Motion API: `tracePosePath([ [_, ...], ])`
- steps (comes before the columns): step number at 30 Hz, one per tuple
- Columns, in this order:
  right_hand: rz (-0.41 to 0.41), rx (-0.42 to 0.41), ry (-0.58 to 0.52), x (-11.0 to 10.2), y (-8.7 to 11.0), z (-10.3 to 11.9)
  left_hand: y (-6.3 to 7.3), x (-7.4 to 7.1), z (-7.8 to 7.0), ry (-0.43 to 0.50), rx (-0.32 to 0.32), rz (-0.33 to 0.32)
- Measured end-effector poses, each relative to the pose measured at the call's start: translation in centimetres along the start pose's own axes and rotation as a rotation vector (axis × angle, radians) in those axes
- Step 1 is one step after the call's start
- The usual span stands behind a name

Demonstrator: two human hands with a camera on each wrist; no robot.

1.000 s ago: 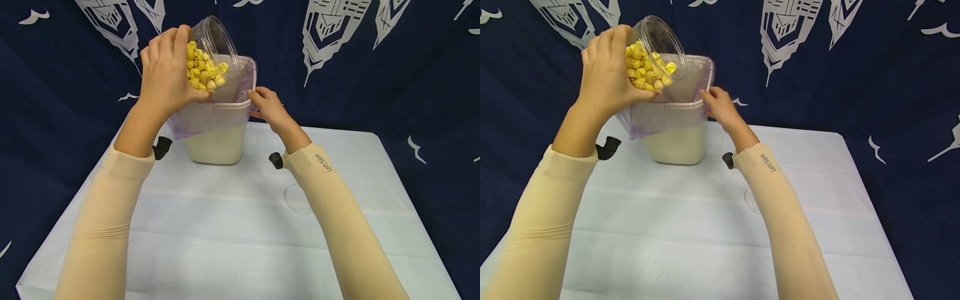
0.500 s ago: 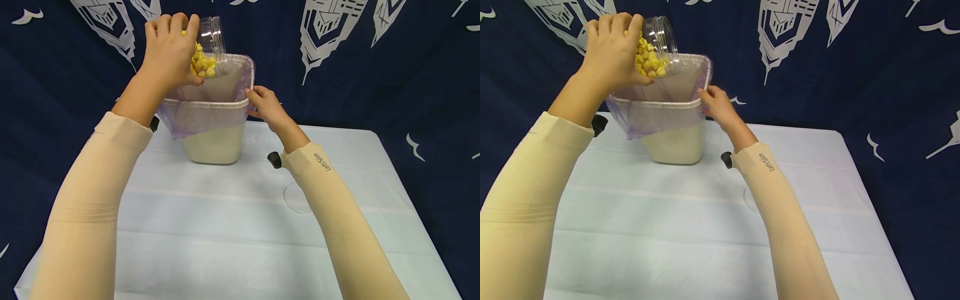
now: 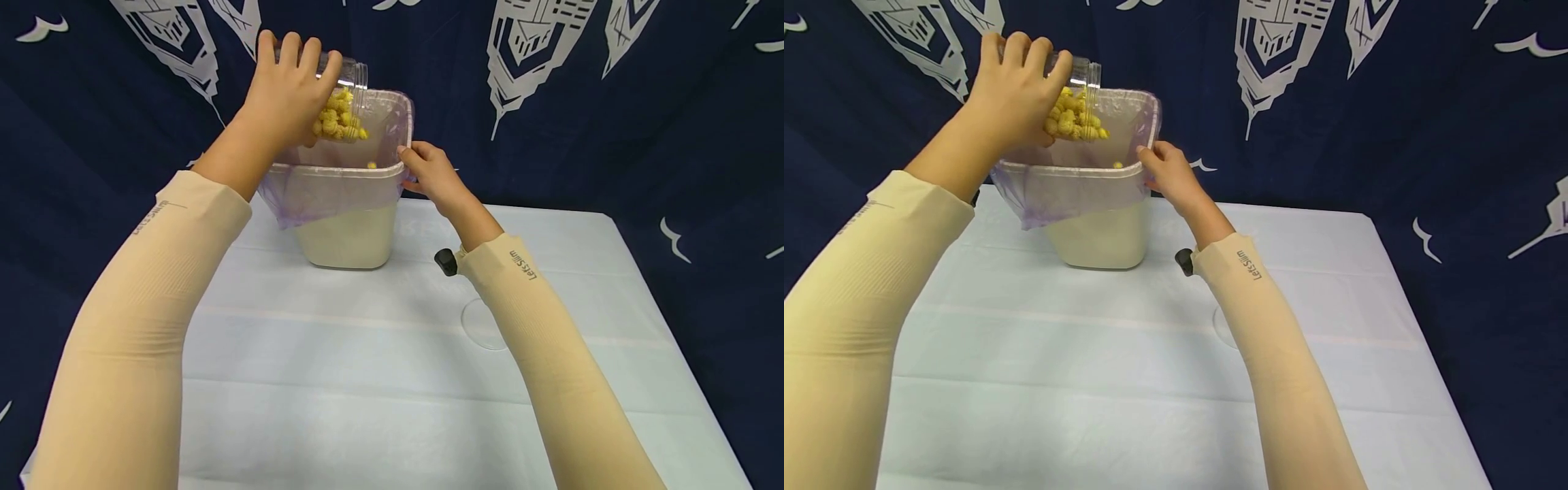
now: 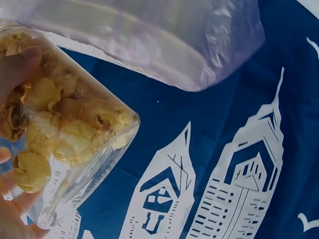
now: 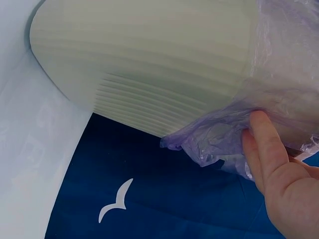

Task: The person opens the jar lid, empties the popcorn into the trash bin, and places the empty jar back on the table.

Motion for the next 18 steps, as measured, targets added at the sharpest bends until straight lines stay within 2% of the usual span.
tracePosePath([
  [5,0.002,-0.003,0.004,0.0,0.0,0.0,0.1,0.1,0.0,-0.101,0.059,-0.044],
  [7,0.0,-0.007,0.007,0.0,0.0,0.0,0.2,0.2,0.1,-0.147,0.098,-0.09],
  [9,-0.003,-0.005,0.006,0.0,0.1,0.0,0.2,0.4,0.1,-0.196,0.142,-0.145],
  [12,-0.004,-0.005,0.002,0.0,0.1,0.0,0.3,0.8,0.1,-0.288,0.228,-0.293],
  [16,-0.004,-0.002,-0.006,0.0,0.1,0.0,0.1,1.2,-0.1,-0.425,0.348,-0.455],
  [18,-0.005,-0.003,-0.006,0.0,0.1,0.0,0.0,1.3,-0.3,-0.477,0.413,-0.474],
])
Point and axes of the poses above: each hand's wrist, its own y-axis away from the middle knuckle, its own x-axis out of the palm, z = x × y, the point moved 1 cm from there along -y, towards the middle knuckle, and after that the axes turned 6 degrees about -z, right-handed, at the moved point
